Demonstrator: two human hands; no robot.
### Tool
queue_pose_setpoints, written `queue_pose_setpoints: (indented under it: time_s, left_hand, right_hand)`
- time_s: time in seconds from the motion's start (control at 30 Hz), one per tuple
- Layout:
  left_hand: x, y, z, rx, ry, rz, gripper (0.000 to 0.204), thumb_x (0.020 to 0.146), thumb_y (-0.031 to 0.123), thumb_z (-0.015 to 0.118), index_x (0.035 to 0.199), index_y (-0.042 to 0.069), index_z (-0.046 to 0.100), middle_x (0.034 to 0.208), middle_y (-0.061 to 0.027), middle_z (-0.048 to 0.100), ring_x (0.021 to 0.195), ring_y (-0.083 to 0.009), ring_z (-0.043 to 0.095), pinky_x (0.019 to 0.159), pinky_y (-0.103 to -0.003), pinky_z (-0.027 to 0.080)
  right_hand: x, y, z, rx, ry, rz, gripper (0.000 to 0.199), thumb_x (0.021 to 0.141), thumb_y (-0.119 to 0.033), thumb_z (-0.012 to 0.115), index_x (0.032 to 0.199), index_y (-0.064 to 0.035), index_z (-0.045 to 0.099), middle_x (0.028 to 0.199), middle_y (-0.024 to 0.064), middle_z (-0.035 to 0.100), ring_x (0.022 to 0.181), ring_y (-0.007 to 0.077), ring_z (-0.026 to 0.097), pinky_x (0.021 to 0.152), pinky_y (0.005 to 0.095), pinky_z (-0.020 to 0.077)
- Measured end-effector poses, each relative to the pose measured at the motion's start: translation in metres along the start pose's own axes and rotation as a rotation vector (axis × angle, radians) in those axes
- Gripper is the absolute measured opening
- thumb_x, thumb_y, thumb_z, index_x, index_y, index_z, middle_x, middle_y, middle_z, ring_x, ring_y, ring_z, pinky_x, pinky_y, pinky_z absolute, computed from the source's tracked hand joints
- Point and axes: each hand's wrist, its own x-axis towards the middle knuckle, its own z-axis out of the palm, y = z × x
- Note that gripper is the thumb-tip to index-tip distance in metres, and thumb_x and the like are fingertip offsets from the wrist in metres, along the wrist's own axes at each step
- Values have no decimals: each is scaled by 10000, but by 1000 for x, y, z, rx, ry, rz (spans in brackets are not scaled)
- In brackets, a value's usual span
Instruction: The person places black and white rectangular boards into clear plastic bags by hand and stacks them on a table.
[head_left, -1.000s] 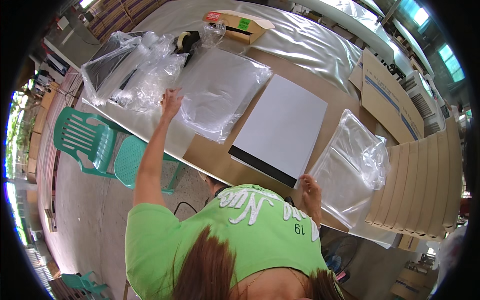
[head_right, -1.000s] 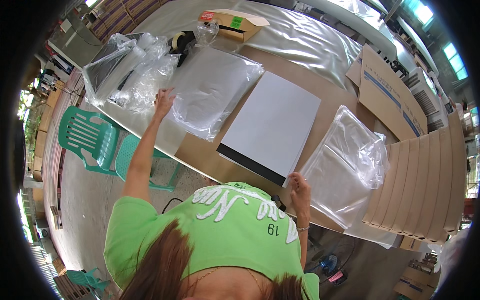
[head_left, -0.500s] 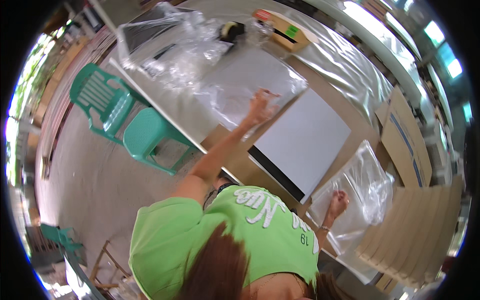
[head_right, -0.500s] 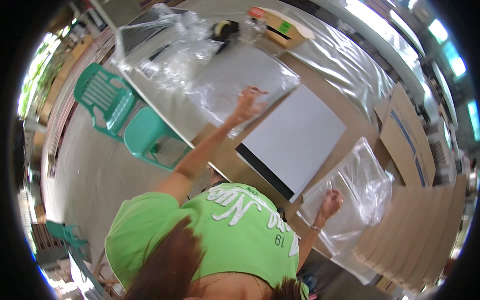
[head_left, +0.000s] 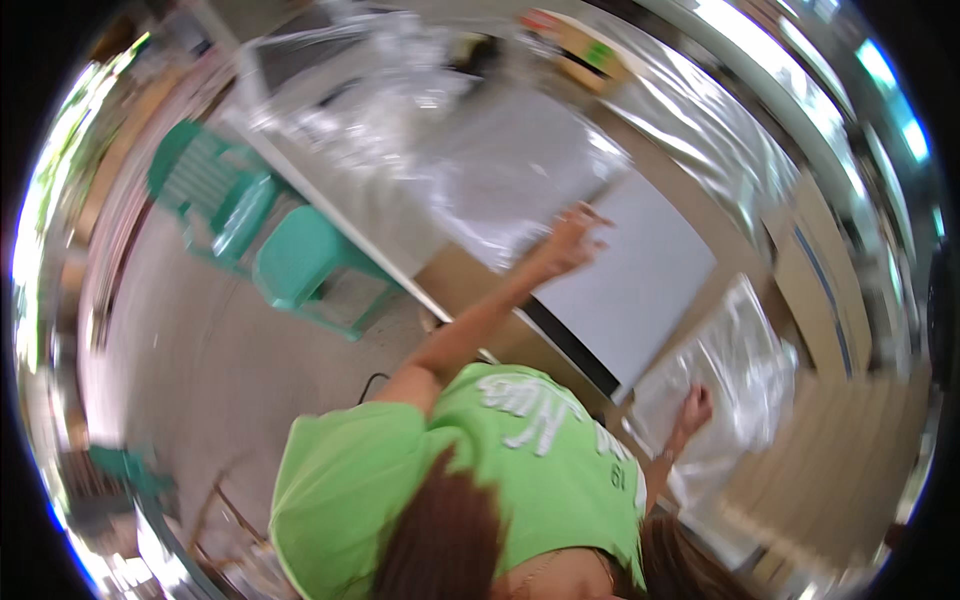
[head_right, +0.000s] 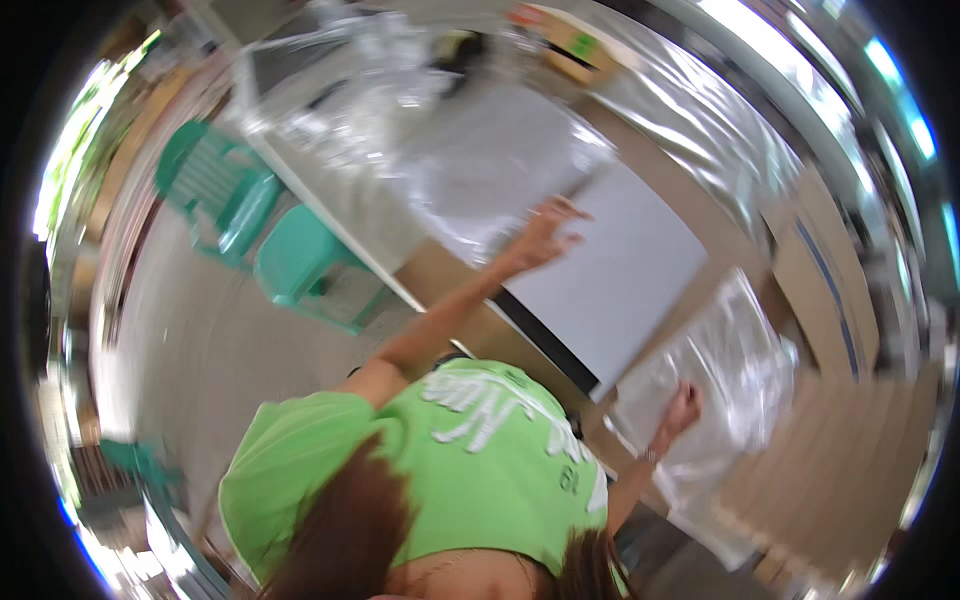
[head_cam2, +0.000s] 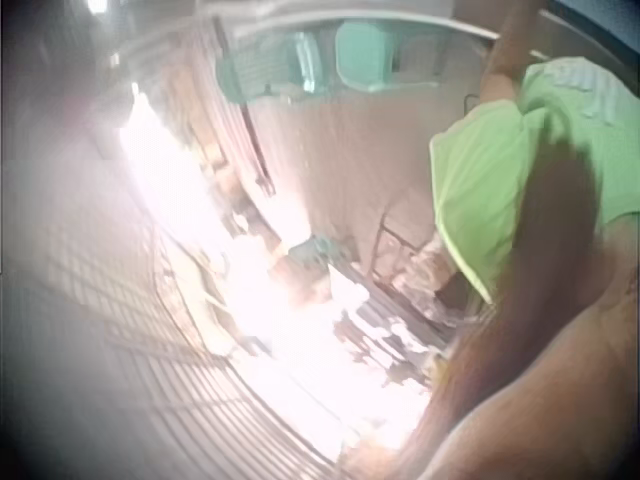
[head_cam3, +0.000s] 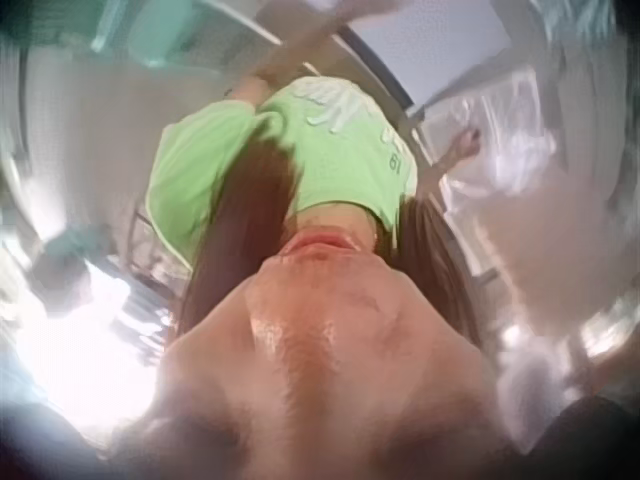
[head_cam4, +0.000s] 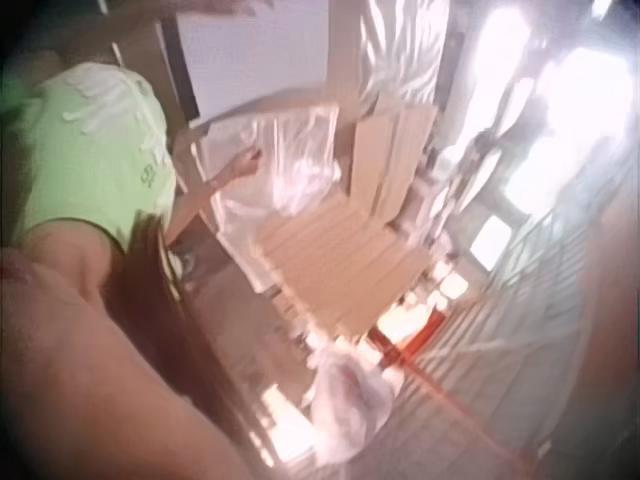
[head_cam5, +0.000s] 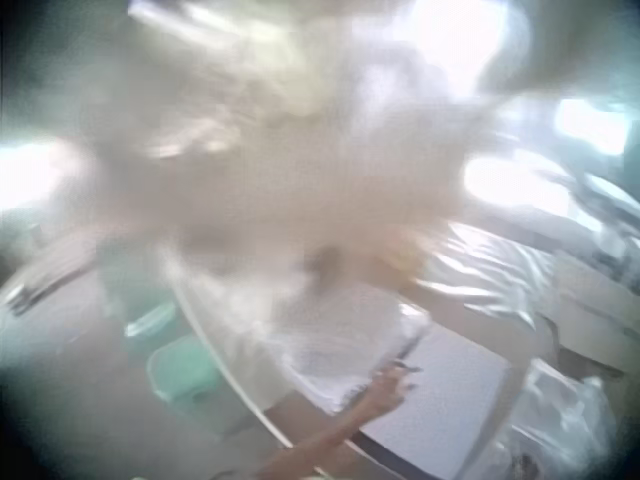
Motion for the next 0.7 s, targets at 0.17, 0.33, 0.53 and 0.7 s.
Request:
queue_pose_setpoints:
  time_s: [0.17, 0.33, 0.53, 0.7]
  left_hand:
    - [-1, -12, -12, 48, -71, 160, 351, 815, 119, 625, 1163, 119, 580, 1117, -73, 587, 1104, -263, 445, 981, -373, 335]
    - [-11, 13, -33, 97, -142, -13, 331, 835, 114, 594, 1165, 92, 581, 1108, -150, 552, 1128, -292, 440, 960, -396, 355]
    - [-14, 18, -23, 35, -218, -102, 309, 871, 174, 580, 1176, 123, 581, 1143, -156, 494, 1127, -291, 442, 952, -389, 367]
    - [-16, 19, -25, 40, -240, -88, 303, 874, 173, 581, 1174, 131, 583, 1136, -137, 493, 1086, -272, 468, 914, -369, 401]
  right_hand:
    - [-4, -26, -4, 197, 135, -121, 140, 822, -129, 633, 898, -13, 647, 753, 76, 653, 686, 168, 612, 629, 313, 472]
    - [-7, -72, -20, -174, 236, -82, 156, 764, -162, 693, 831, -35, 634, 762, 137, 635, 757, 274, 599, 681, 368, 462]
    - [5, -27, -34, -132, 97, 219, 193, 776, -177, 692, 915, -65, 617, 913, 126, 608, 839, 253, 577, 743, 356, 449]
    - [19, -26, -42, -302, 401, 85, 413, 720, -134, 729, 1093, -119, 554, 1184, 144, 517, 1151, 308, 448, 927, 412, 351]
